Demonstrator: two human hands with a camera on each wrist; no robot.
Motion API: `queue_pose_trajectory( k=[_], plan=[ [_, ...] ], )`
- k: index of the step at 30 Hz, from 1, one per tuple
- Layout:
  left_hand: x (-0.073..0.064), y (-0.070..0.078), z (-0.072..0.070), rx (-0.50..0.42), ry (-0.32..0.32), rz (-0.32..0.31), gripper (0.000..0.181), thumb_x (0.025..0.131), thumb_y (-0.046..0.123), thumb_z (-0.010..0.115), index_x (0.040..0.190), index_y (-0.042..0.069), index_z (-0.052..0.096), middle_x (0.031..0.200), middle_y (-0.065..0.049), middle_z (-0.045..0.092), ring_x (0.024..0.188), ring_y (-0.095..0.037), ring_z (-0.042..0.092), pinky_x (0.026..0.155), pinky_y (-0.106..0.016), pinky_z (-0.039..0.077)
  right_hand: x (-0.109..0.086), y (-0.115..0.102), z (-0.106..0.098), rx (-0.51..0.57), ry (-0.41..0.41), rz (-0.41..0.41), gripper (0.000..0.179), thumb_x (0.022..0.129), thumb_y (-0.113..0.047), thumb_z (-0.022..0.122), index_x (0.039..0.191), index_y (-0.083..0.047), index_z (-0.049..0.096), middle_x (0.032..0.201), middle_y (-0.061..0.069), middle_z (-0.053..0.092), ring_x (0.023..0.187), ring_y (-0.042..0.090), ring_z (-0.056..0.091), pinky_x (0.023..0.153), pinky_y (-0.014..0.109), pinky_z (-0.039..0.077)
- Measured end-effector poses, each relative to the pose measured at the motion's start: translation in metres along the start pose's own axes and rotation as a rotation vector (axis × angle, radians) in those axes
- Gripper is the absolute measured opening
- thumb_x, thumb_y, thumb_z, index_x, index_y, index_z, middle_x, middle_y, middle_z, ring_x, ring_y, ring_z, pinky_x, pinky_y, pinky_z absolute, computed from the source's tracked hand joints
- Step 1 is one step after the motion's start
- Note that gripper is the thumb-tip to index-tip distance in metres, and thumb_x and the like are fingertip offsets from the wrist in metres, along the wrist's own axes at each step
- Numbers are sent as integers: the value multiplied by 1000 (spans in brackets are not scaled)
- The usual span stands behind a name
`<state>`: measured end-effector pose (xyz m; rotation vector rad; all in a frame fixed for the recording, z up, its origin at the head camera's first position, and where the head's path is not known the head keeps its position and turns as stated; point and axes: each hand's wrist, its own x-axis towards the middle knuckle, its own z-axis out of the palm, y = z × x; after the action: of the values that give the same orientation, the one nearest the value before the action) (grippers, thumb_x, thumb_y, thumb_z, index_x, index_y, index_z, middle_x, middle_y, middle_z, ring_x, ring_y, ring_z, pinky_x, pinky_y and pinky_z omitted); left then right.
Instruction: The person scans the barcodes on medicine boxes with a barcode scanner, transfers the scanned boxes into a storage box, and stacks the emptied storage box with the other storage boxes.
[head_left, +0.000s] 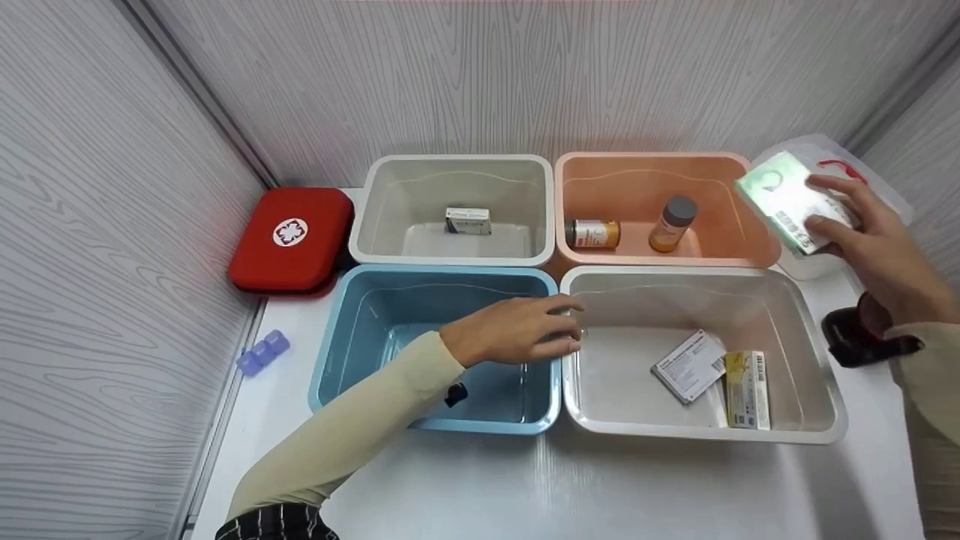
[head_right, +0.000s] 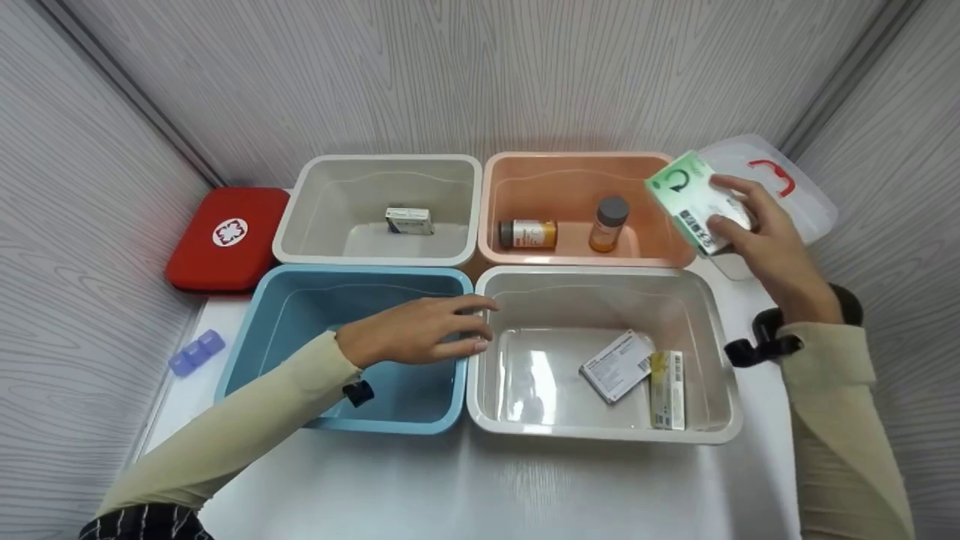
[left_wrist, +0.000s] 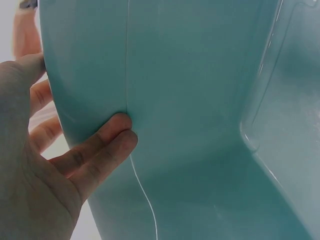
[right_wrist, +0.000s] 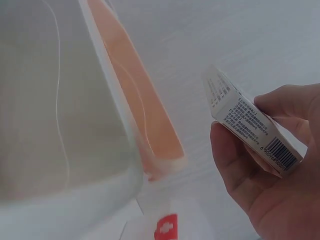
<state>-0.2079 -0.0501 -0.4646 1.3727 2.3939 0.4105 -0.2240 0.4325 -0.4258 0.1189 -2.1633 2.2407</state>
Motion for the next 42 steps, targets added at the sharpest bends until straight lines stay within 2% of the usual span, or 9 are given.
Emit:
queue_pose_trajectory(
  k=[8,15,25,29,34,36,38,41,42],
  plan=[
    [-1,2,3,3,12,24,45,116,50,44,142,23,70,173,-5,43,150,-24,55,126,-45,45,52,0,87,-186,-203,39,53,110,-3,61,161,-14,52,131,2,57,95,10,68,74,21,62],
    [-2,1,3,5,14,19,44,117,49,44,142,23,70,172,-4,44,148,-24,56,125,-44,46,86,12,169,-378,-330,59,54,113,-21,61,165,-22,48,112,8,64,77,13,70,68,25,62],
    [-2,0,3,9,12,28,43,116,48,46,140,22,70,170,-6,47,144,-24,59,123,-43,49,112,40,245,-262,-486,108,61,114,-18,59,170,-25,36,119,16,61,86,19,71,71,27,64],
    [-2,0,1,16,7,30,43,117,47,46,142,21,69,170,-8,46,145,-25,59,124,-44,48,118,45,267,-182,-482,136,75,111,-14,63,174,-28,24,124,22,59,89,23,74,79,34,67],
    [-2,-1,-1,22,18,24,43,117,47,46,143,21,69,169,-9,46,144,-26,59,123,-44,49,122,48,282,-119,-510,96,91,107,-17,71,176,-33,14,167,17,42,143,33,58,108,33,59],
    [-3,-1,-2,20,23,29,43,117,47,46,142,20,70,169,-9,46,143,-25,60,122,-44,49,120,50,282,-142,-545,56,87,108,-21,70,176,-33,18,177,9,33,157,34,45,92,25,60],
    [-3,-1,-2,18,25,32,43,117,47,45,142,21,70,170,-8,46,142,-24,61,122,-43,49,117,53,277,-183,-564,6,77,109,-23,67,174,-30,26,179,5,31,162,34,38,89,20,55],
    [-3,0,-1,15,31,40,42,117,46,45,141,20,70,169,-7,47,140,-23,61,121,-42,50,109,56,265,-185,-559,-29,63,110,-21,64,169,-23,41,175,6,40,160,31,41,94,25,56],
    [-2,0,0,18,32,40,42,117,46,45,141,21,70,169,-7,47,141,-23,61,121,-42,50,105,56,259,-179,-558,-35,59,110,-21,64,166,-19,45,171,8,45,158,30,45,105,27,55]
  ],
)
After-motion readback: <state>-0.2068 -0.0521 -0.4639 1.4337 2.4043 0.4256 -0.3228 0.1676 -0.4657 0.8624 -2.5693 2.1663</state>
